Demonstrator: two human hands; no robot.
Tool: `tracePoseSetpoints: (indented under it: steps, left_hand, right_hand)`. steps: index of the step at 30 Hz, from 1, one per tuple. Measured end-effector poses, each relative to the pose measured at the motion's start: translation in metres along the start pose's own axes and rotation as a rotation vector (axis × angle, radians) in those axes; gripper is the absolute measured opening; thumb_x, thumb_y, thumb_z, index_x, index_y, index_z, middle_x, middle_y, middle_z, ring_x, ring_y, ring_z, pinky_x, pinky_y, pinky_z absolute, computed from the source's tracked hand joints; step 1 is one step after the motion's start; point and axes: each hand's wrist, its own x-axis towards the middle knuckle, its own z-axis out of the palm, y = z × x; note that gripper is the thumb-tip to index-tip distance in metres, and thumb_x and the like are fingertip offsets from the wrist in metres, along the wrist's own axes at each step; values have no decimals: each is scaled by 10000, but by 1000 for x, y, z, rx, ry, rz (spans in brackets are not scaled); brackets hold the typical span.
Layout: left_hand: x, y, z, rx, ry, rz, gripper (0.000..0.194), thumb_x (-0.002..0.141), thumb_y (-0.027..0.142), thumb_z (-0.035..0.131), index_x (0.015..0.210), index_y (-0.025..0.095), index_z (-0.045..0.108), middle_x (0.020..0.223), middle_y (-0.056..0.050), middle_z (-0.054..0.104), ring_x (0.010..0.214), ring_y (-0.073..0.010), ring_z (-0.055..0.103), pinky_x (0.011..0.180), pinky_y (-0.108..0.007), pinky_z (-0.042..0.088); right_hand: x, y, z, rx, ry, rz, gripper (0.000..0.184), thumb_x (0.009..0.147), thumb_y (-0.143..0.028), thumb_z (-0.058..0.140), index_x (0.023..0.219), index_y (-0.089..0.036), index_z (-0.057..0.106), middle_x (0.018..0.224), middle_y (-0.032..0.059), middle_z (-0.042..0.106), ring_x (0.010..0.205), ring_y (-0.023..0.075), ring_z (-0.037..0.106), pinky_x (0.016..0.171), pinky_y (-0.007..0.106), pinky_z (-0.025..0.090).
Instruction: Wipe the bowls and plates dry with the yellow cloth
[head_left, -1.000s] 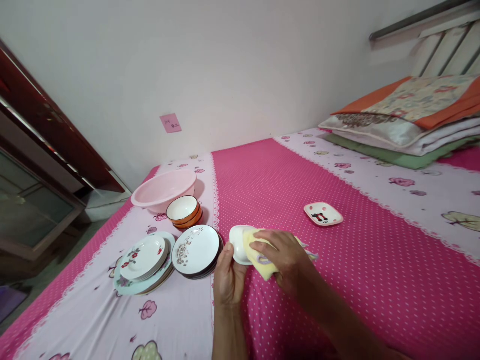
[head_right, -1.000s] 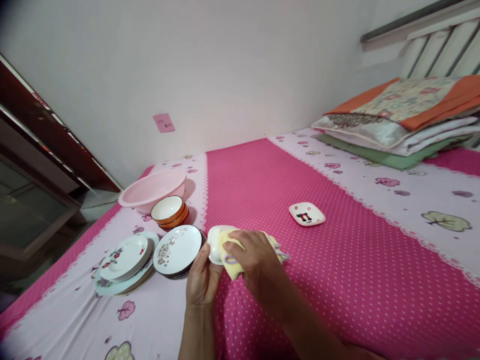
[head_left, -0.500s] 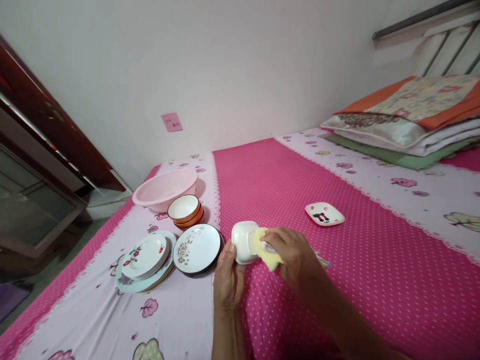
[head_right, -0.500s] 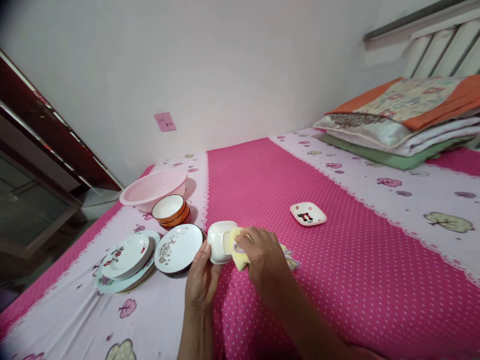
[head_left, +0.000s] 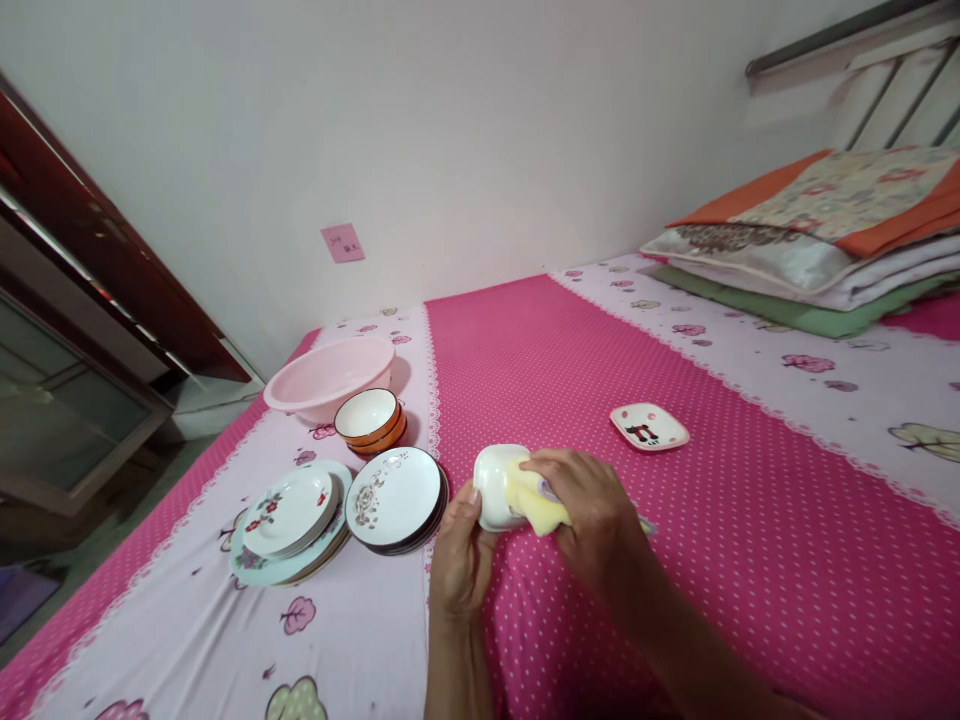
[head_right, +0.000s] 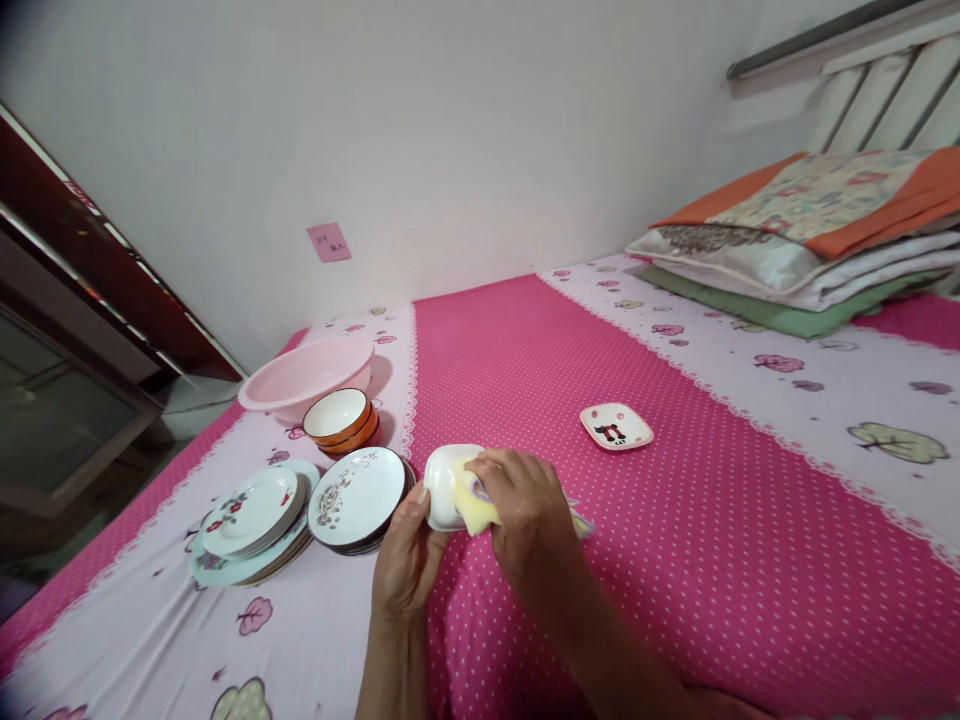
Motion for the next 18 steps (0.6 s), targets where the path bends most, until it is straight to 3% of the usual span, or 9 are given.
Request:
tracePoseSetpoints:
  steps: [5,9,13,18]
  left_hand:
    - [4,-6,-1,-60,-6,38,334,895,344,786,1171,156,780,1192,-124,789,1085,-268,726,1017,-397,549]
    - [6,-5,-3,-77,23,62,257,891,344,793,1069,159,794,1059,-85,802,971,-213,729,953,-346,568]
    - [4,-3,-2,-9,14,42,280,872,352,812,1052,139,798,966,-72,797,875,-191,722,895,-321,579]
    - [4,-1,-2,-66,5,5,238,915,280,756,1089,124,799,1065,-115,812,961,-227,746,905,-333,593]
  right_hand:
    - [0,0,-7,-61,-152,92,425,815,47,426,1068,-207,653,1023,75,713,932,260,585,773,371,367]
    - [1,-11,-11,60,-260,96,351,829,22,452,1008,-211,644,993,64,699,924,256,588,764,360,356]
    - [1,-15,-4,155,-153,23,384,845,-7,470,1119,-223,629,1103,72,712,1003,267,617,832,374,404]
    - [0,2,1,100,87,41,502,817,26,430,1219,-205,622,1146,101,706,1102,274,630,949,418,474]
